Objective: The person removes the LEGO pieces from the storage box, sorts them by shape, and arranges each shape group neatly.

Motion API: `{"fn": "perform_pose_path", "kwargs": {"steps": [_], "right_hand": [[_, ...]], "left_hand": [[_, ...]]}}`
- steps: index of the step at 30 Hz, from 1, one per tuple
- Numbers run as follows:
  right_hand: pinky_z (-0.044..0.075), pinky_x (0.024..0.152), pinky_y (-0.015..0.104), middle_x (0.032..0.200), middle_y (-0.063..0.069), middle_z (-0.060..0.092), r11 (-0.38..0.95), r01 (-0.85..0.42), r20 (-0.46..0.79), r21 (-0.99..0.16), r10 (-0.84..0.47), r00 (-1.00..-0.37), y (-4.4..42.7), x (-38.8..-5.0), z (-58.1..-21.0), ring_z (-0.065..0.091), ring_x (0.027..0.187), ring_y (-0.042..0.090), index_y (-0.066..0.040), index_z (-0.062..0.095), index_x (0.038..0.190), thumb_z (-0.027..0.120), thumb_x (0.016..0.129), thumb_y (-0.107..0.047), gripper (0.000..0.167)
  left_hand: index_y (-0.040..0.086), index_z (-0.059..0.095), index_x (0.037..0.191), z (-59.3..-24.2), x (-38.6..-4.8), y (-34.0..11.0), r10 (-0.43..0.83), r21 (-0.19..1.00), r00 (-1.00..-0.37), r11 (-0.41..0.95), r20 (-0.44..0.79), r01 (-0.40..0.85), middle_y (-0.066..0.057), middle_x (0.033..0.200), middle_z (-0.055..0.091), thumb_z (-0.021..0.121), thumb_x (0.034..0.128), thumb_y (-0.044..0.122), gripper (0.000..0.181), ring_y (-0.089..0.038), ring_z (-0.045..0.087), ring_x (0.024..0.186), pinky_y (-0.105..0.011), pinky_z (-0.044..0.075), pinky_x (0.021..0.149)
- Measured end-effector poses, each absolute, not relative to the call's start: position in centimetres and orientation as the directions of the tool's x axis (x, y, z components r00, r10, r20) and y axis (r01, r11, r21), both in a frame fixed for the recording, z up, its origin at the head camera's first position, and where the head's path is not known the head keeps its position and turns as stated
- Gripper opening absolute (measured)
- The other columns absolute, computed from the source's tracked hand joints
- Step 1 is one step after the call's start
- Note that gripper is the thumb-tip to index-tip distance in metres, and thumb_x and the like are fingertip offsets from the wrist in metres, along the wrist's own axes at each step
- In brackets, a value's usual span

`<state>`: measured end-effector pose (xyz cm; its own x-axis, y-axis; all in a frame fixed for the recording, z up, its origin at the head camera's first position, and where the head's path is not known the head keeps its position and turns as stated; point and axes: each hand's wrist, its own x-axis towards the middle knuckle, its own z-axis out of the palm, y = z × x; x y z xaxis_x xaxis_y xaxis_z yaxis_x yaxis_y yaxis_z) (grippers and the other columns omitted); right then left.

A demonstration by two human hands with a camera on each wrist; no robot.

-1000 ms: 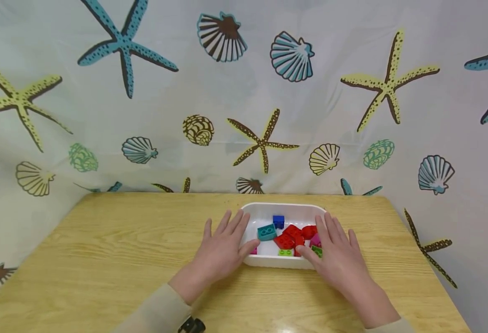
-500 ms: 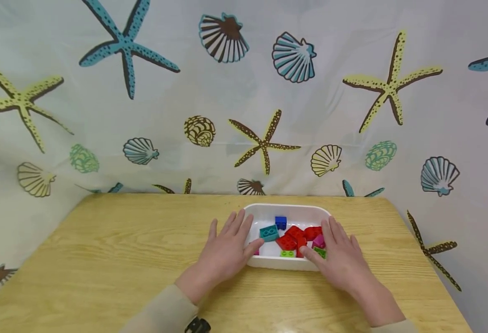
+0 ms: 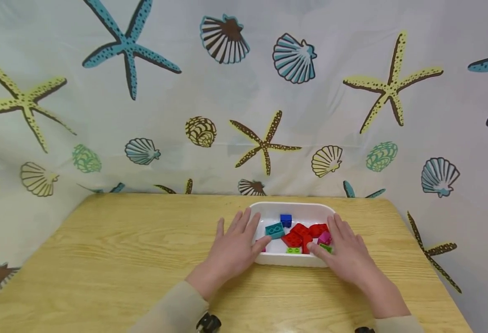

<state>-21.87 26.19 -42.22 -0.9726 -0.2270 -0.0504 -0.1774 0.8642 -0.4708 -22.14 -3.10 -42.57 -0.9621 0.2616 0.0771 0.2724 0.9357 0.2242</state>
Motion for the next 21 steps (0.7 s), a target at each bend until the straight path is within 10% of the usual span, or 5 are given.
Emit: {"fn": "perform_pose_path", "kwargs": {"steps": [21], "right_hand": [[0.024, 0.116, 0.085, 0.178, 0.034, -0.008, 0.845, -0.16, -0.08, -0.51, -0.231, -0.97, 27.05, -22.1, -42.43, 0.009, 0.158, 0.067, 0.006, 0.002, 0.173, 0.076, 0.092, -0.07, 0.134]], "left_hand": [[0.02, 0.03, 0.176, -42.87, -22.7, -2.3, 0.239, 0.265, -0.97, 0.933, 0.054, 0.245, -0.009, 0.184, 0.017, 0.04, 0.1108, 0.072, 0.085, -0.032, 0.012, 0.17, -0.071, 0.008, 0.131]]}}
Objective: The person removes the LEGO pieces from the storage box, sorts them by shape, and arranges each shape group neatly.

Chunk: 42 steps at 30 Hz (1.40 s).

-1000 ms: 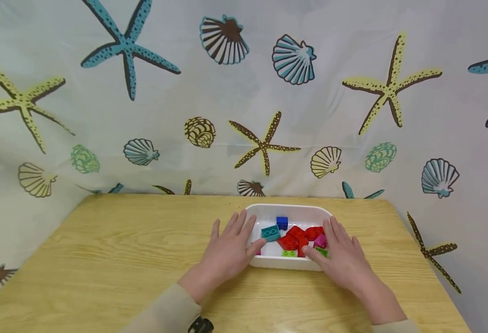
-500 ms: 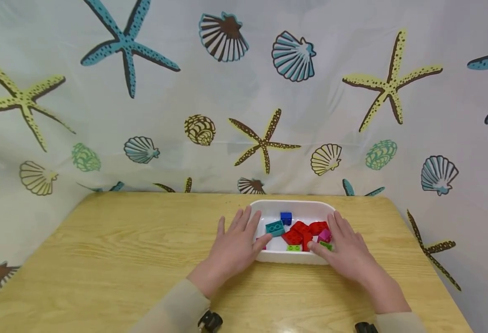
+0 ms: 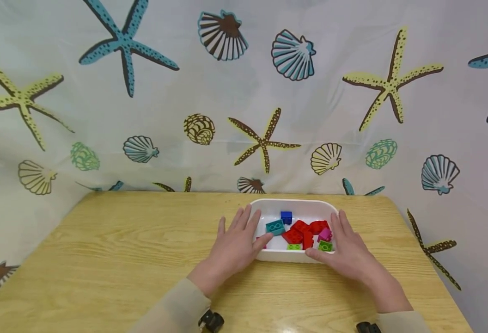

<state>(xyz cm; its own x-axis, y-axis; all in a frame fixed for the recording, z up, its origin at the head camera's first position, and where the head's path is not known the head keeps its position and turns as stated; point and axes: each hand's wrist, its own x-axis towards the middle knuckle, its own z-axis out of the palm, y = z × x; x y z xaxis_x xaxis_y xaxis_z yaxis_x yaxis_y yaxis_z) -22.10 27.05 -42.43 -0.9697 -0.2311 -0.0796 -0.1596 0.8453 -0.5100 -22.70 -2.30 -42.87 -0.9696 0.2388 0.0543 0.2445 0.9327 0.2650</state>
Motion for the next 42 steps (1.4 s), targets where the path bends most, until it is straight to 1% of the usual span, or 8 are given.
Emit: {"fn": "perform_pose_path", "kwargs": {"steps": [8, 14, 19, 25, 33, 42], "right_hand": [[0.026, 0.116, 0.084, 0.178, 0.035, -0.005, 0.835, -0.142, -0.072, -0.531, -0.211, -0.975, 27.4, -22.2, -42.6, 0.011, 0.158, 0.067, 0.008, 0.001, 0.172, 0.079, 0.091, -0.069, 0.137], [0.026, 0.116, 0.084, 0.178, 0.035, -0.009, 0.816, -0.127, -0.095, -0.564, -0.216, -0.972, 27.4, -22.2, -42.4, 0.009, 0.158, 0.066, 0.006, -0.004, 0.172, 0.079, 0.092, -0.068, 0.138], [0.026, 0.116, 0.083, 0.178, 0.036, -0.008, 0.807, -0.127, -0.097, -0.576, -0.222, -0.97, 27.3, -22.1, -42.4, 0.008, 0.158, 0.067, 0.008, -0.003, 0.172, 0.08, 0.092, -0.067, 0.137], [0.028, 0.115, 0.083, 0.177, 0.037, -0.006, 0.812, -0.135, -0.087, -0.568, -0.222, -0.971, 27.3, -22.0, -42.3, 0.01, 0.158, 0.067, 0.009, -0.002, 0.171, 0.079, 0.091, -0.068, 0.138], [0.028, 0.115, 0.084, 0.177, 0.037, -0.008, 0.804, -0.119, -0.102, -0.583, -0.217, -0.971, 27.3, -22.0, -42.0, 0.01, 0.157, 0.068, 0.008, -0.005, 0.172, 0.079, 0.092, -0.068, 0.138], [0.028, 0.115, 0.084, 0.177, 0.036, -0.012, 0.79, -0.104, -0.12, -0.605, -0.219, -0.968, 27.2, -22.1, -41.9, 0.008, 0.157, 0.068, 0.005, -0.008, 0.172, 0.079, 0.094, -0.066, 0.137]], "left_hand": [[0.019, 0.029, 0.177, -42.8, -22.7, -2.1, 0.246, 0.282, -0.968, 0.926, 0.055, 0.252, -0.009, 0.184, 0.018, 0.044, 0.1101, 0.072, 0.086, -0.033, 0.01, 0.17, -0.072, 0.007, 0.131], [0.017, 0.032, 0.176, -42.4, -23.4, -2.1, 0.295, 0.317, -0.951, 0.897, 0.091, 0.308, -0.005, 0.183, 0.024, 0.054, 0.1089, 0.067, 0.086, -0.033, 0.013, 0.17, -0.072, 0.009, 0.131], [0.017, 0.041, 0.172, -42.3, -24.2, -1.8, 0.326, 0.351, -0.932, 0.864, 0.157, 0.361, -0.004, 0.178, 0.036, 0.066, 0.1061, 0.061, 0.083, -0.032, 0.022, 0.168, -0.072, 0.008, 0.131], [0.02, 0.052, 0.166, -41.8, -25.1, -1.2, 0.345, 0.343, -0.921, 0.856, 0.18, 0.387, 0.001, 0.168, 0.052, 0.075, 0.1027, 0.055, 0.076, -0.024, 0.036, 0.162, -0.072, 0.008, 0.131], [0.022, 0.056, 0.164, -41.7, -26.5, -0.3, 0.346, 0.363, -0.927, 0.853, 0.144, 0.375, 0.002, 0.164, 0.058, 0.08, 0.1004, 0.052, 0.074, -0.023, 0.043, 0.158, -0.073, 0.008, 0.13], [0.022, 0.064, 0.157, -41.8, -27.5, 0.3, 0.329, 0.375, -0.939, 0.861, 0.105, 0.344, 0.002, 0.157, 0.064, 0.086, 0.0964, 0.049, 0.07, -0.024, 0.05, 0.153, -0.076, 0.013, 0.128]]}}
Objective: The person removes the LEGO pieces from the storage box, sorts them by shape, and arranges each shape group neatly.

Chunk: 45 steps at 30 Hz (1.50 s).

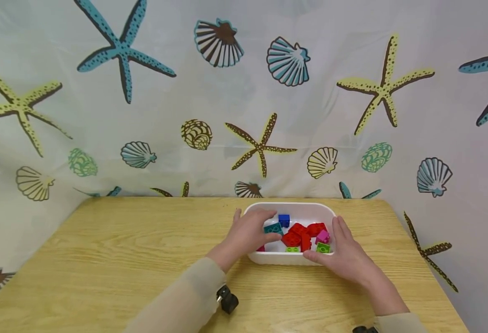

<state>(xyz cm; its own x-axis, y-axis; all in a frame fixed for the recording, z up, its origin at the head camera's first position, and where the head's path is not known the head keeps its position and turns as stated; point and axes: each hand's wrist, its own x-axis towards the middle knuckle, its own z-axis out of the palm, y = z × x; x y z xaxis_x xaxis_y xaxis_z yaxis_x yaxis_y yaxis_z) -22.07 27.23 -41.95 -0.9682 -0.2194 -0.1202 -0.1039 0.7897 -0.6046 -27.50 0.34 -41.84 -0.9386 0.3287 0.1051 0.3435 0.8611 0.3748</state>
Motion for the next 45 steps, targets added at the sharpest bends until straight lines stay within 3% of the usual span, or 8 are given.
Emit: {"fn": "perform_pose_path", "kwargs": {"steps": [29, 45], "right_hand": [[0.033, 0.114, 0.082, 0.177, 0.035, -0.011, 0.788, -0.109, -0.11, -0.606, -0.218, -0.97, 27.2, -22.2, -42.4, 0.011, 0.157, 0.068, 0.005, -0.007, 0.172, 0.079, 0.093, -0.066, 0.137], [0.031, 0.114, 0.083, 0.177, 0.035, -0.011, 0.79, -0.101, -0.114, -0.604, -0.212, -0.971, 27.4, -22.3, -42.5, 0.011, 0.156, 0.069, 0.005, -0.009, 0.172, 0.079, 0.094, -0.066, 0.137]], "left_hand": [[0.028, 0.08, 0.138, -42.4, -27.8, 1.5, 0.219, 0.248, -0.973, 0.941, 0.073, 0.23, 0.004, 0.134, 0.078, 0.091, 0.0932, 0.042, 0.048, -0.027, 0.065, 0.135, -0.076, 0.019, 0.127], [0.026, 0.08, 0.136, -42.4, -27.8, 1.6, 0.23, 0.279, -0.969, 0.928, 0.088, 0.246, 0.003, 0.132, 0.078, 0.086, 0.0986, 0.036, 0.04, -0.029, 0.064, 0.137, -0.079, 0.009, 0.127]]}}
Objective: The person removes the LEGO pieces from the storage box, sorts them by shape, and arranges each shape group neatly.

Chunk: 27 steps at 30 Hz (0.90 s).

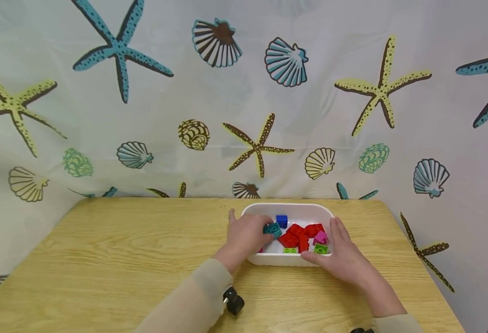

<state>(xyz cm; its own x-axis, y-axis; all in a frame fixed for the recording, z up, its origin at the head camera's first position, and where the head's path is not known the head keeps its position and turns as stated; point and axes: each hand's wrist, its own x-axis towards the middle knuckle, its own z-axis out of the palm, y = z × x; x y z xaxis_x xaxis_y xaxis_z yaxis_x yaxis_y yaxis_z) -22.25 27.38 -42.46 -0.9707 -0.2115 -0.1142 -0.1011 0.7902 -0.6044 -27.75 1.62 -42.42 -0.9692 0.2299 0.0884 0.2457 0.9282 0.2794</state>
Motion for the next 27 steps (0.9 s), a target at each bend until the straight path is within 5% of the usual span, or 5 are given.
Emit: {"fn": "perform_pose_path", "kwargs": {"steps": [14, 16, 19, 23, 27], "right_hand": [[0.029, 0.115, 0.083, 0.178, 0.034, -0.011, 0.799, -0.084, -0.132, -0.596, -0.201, -0.971, 27.3, -22.2, -42.7, 0.01, 0.157, 0.068, 0.003, -0.009, 0.173, 0.078, 0.094, -0.067, 0.137], [0.029, 0.115, 0.084, 0.178, 0.034, -0.011, 0.8, -0.081, -0.134, -0.595, -0.198, -0.971, 27.3, -22.2, -42.7, 0.009, 0.157, 0.068, 0.002, -0.009, 0.173, 0.078, 0.093, -0.067, 0.137], [0.029, 0.114, 0.084, 0.178, 0.034, -0.012, 0.805, -0.079, -0.136, -0.588, -0.195, -0.971, 27.3, -22.2, -42.7, 0.008, 0.158, 0.067, 0.002, -0.009, 0.173, 0.079, 0.093, -0.068, 0.138], [0.029, 0.114, 0.084, 0.177, 0.034, -0.012, 0.808, -0.083, -0.135, -0.584, -0.198, -0.971, 27.2, -22.2, -42.5, 0.009, 0.157, 0.068, 0.003, -0.01, 0.172, 0.079, 0.093, -0.067, 0.138], [0.028, 0.115, 0.083, 0.177, 0.035, -0.012, 0.807, -0.094, -0.127, -0.583, -0.205, -0.971, 27.2, -22.1, -42.4, 0.009, 0.157, 0.068, 0.005, -0.009, 0.172, 0.078, 0.094, -0.066, 0.137]], "left_hand": [[0.018, 0.07, 0.15, -41.9, -27.3, -0.5, 0.291, 0.624, -0.942, 0.709, 0.165, 0.328, -0.003, 0.152, 0.068, 0.07, 0.1097, 0.03, 0.042, -0.027, 0.055, 0.149, -0.071, 0.004, 0.131], [0.015, 0.07, 0.151, -41.7, -27.1, -0.8, 0.29, 0.658, -0.936, 0.668, 0.2, 0.348, -0.005, 0.153, 0.067, 0.069, 0.1108, 0.027, 0.042, -0.029, 0.055, 0.148, -0.069, 0.008, 0.132], [0.013, 0.07, 0.151, -41.5, -26.9, -1.4, 0.271, 0.69, -0.934, 0.63, 0.234, 0.356, -0.007, 0.15, 0.068, 0.066, 0.1121, 0.026, 0.041, -0.031, 0.059, 0.141, -0.059, 0.03, 0.129], [0.013, 0.069, 0.151, -41.2, -26.8, -2.3, 0.238, 0.715, -0.939, 0.609, 0.247, 0.342, -0.007, 0.143, 0.07, 0.064, 0.1134, 0.028, 0.041, -0.028, 0.062, 0.124, -0.047, 0.054, 0.109], [0.012, 0.07, 0.149, -40.8, -26.6, -3.5, 0.22, 0.739, -0.941, 0.583, 0.257, 0.338, -0.006, 0.139, 0.07, 0.062, 0.1139, 0.028, 0.04, -0.026, 0.062, 0.118, -0.045, 0.056, 0.102]]}}
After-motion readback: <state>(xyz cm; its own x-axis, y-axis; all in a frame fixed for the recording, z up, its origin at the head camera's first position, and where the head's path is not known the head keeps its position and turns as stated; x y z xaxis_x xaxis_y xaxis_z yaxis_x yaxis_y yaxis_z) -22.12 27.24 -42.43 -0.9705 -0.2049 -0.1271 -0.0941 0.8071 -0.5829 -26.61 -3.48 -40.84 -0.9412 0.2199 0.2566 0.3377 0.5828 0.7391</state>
